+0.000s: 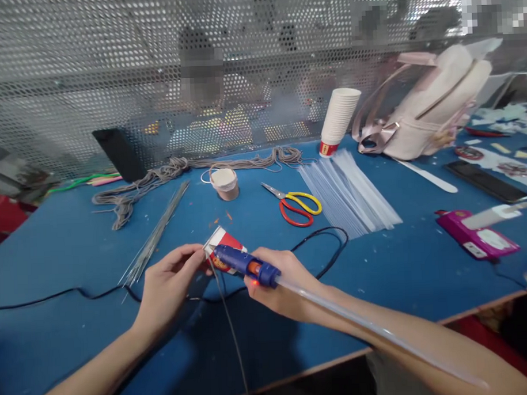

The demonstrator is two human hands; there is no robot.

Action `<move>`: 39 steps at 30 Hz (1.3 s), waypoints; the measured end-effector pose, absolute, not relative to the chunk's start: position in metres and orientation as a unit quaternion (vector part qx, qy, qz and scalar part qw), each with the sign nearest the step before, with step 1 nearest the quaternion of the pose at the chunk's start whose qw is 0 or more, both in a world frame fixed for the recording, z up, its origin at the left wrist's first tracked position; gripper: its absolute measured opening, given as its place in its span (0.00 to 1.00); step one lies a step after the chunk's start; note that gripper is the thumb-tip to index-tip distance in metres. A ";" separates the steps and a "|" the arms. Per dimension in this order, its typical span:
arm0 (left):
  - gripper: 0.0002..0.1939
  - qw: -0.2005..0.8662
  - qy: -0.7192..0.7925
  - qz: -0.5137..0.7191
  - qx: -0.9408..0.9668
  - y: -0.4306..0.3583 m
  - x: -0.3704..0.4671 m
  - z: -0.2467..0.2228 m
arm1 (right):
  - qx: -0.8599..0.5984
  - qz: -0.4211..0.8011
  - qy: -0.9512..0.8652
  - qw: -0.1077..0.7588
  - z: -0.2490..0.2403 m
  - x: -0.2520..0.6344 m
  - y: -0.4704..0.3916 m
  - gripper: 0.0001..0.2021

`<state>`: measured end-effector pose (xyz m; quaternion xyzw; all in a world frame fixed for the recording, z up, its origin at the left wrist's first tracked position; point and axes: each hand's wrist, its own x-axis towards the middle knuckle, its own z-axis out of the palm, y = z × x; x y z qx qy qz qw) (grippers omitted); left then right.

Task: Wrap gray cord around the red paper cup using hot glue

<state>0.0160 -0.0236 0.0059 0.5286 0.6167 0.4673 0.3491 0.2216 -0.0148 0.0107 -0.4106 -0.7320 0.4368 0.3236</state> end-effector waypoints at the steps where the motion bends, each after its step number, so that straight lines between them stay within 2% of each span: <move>1: 0.08 0.347 0.614 0.466 0.534 -0.024 0.016 0.006 | -0.403 0.430 -0.739 0.328 0.010 0.222 -0.017 0.03; 6: 0.08 0.321 0.606 0.459 0.565 -0.026 0.017 0.008 | -0.416 0.416 -0.728 0.353 0.000 0.222 -0.021 0.01; 18: 0.06 0.306 0.583 0.462 0.595 -0.027 0.015 0.010 | -0.360 0.400 -0.748 0.389 0.001 0.222 -0.025 0.07; 32: 0.07 0.286 0.586 0.451 0.609 -0.028 0.016 0.011 | -0.354 0.390 -0.760 0.382 -0.001 0.221 -0.024 0.07; 39: 0.07 0.277 0.588 0.453 0.610 -0.030 0.017 0.011 | -0.346 0.373 -0.771 0.382 -0.004 0.221 -0.025 0.04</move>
